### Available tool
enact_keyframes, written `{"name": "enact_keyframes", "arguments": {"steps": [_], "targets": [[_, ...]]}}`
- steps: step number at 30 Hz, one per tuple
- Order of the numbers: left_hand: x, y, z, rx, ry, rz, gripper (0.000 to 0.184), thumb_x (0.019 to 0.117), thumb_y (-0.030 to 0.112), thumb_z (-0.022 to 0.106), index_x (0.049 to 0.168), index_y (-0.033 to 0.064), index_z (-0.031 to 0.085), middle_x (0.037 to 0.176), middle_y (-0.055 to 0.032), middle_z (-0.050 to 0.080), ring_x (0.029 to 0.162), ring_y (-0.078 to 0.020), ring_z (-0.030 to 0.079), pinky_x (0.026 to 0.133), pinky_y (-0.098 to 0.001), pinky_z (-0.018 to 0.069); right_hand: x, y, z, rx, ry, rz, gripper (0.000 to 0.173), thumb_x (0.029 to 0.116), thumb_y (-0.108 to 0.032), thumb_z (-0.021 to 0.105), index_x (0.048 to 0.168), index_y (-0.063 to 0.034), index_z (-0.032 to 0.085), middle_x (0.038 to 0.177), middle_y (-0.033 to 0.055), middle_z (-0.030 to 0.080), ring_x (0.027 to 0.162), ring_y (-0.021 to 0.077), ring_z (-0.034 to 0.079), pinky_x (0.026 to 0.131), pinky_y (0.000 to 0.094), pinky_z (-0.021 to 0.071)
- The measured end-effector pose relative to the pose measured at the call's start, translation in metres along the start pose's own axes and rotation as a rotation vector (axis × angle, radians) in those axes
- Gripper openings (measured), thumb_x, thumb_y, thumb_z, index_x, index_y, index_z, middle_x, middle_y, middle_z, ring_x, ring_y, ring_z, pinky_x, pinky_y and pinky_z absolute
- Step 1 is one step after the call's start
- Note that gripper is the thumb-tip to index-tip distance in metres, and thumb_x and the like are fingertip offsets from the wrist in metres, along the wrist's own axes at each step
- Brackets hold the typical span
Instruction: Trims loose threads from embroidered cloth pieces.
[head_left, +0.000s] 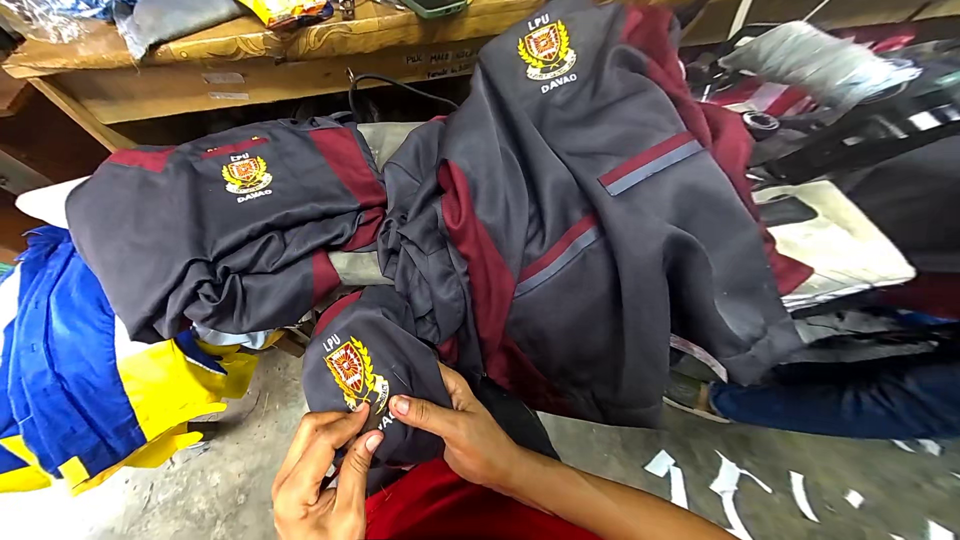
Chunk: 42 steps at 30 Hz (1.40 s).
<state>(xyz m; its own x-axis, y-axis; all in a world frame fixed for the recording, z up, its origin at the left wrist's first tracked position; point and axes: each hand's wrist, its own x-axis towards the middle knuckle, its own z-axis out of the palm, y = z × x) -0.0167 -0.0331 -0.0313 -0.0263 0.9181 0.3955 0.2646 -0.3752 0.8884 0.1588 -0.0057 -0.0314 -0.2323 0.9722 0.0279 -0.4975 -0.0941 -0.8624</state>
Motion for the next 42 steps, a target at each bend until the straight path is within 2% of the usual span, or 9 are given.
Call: {"name": "enact_keyframes", "arguments": {"steps": [6, 9, 20, 25, 29, 36, 42], "targets": [[0.003, -0.002, -0.002, -0.005, -0.025, 0.013, 0.016, 0.09, 0.011, 0.077, 0.105, 0.0042, 0.078, 0.099, -0.0023, 0.068, 0.09, -0.0073, 0.068, 0.077, -0.0173, 0.0596, 0.001, -0.002, 0.0, 0.065, 0.013, 0.058, 0.024, 0.0956, 0.003, 0.061, 0.119, -0.0029, 0.064, 0.109, 0.0015, 0.072, 0.103, 0.0087, 0.069, 0.096, 0.0305, 0.0566], [0.003, 0.0, -0.003, -0.011, -0.015, -0.018, 0.015, 0.0894, 0.009, 0.076, 0.103, 0.0041, 0.078, 0.098, -0.0021, 0.069, 0.09, -0.008, 0.068, 0.078, -0.0183, 0.0596, 0.001, -0.002, 0.001, 0.055, 0.005, 0.052, 0.024, 0.0955, 0.003, 0.061, 0.118, -0.0031, 0.064, 0.109, 0.0009, 0.072, 0.103, 0.0084, 0.069, 0.096, 0.03, 0.0565], [-0.001, -0.002, 0.002, -0.026, 0.034, -0.049, 0.014, 0.0917, 0.007, 0.073, 0.104, 0.0011, 0.076, 0.097, -0.0041, 0.07, 0.079, -0.0085, 0.069, 0.068, -0.0196, 0.0605, 0.0, -0.001, 0.005, 0.143, 0.067, 0.125, 0.023, 0.0958, 0.002, 0.061, 0.117, -0.0035, 0.065, 0.107, 0.0039, 0.073, 0.1, 0.0112, 0.07, 0.094, 0.0321, 0.0576], [-0.003, 0.003, 0.002, 0.122, 0.025, 0.008, 0.022, 0.0915, 0.01, 0.075, 0.11, -0.0023, 0.075, 0.104, -0.0067, 0.07, 0.094, -0.0071, 0.069, 0.082, -0.018, 0.0598, 0.0, -0.001, 0.005, 0.18, 0.092, 0.152, 0.02, 0.0963, 0.002, 0.061, 0.115, -0.003, 0.064, 0.104, 0.0048, 0.073, 0.097, 0.0122, 0.071, 0.092, 0.0329, 0.0589], [-0.003, 0.001, 0.003, 0.237, 0.036, 0.088, 0.021, 0.0919, 0.012, 0.075, 0.108, -0.001, 0.077, 0.101, -0.0076, 0.07, 0.098, -0.0054, 0.067, 0.087, -0.0154, 0.0562, 0.001, -0.005, 0.007, 0.214, 0.134, 0.259, 0.02, 0.0959, 0.001, 0.06, 0.114, -0.0035, 0.065, 0.102, 0.0058, 0.074, 0.095, 0.0134, 0.072, 0.09, 0.0336, 0.0599], [-0.003, -0.006, 0.006, 0.27, 0.061, 0.147, 0.015, 0.0934, 0.013, 0.074, 0.104, 0.0024, 0.078, 0.099, -0.0062, 0.071, 0.097, -0.0042, 0.068, 0.087, -0.0143, 0.0553, 0.0, -0.006, 0.007, 0.268, 0.149, 0.311, 0.019, 0.0949, 0.002, 0.062, 0.112, -0.0046, 0.067, 0.102, 0.007, 0.074, 0.095, 0.0145, 0.072, 0.09, 0.0351, 0.06], [-0.005, -0.015, 0.008, 0.279, 0.081, 0.217, 0.014, 0.0948, 0.013, 0.072, 0.104, 0.0022, 0.076, 0.098, -0.0072, 0.069, 0.095, -0.0045, 0.067, 0.085, -0.0138, 0.0551, 0.0, -0.005, 0.006, 0.349, 0.15, 0.364, 0.018, 0.0969, -0.001, 0.06, 0.114, -0.0028, 0.066, 0.104, 0.0106, 0.074, 0.098, 0.0185, 0.072, 0.092, 0.0399, 0.0595]]}}
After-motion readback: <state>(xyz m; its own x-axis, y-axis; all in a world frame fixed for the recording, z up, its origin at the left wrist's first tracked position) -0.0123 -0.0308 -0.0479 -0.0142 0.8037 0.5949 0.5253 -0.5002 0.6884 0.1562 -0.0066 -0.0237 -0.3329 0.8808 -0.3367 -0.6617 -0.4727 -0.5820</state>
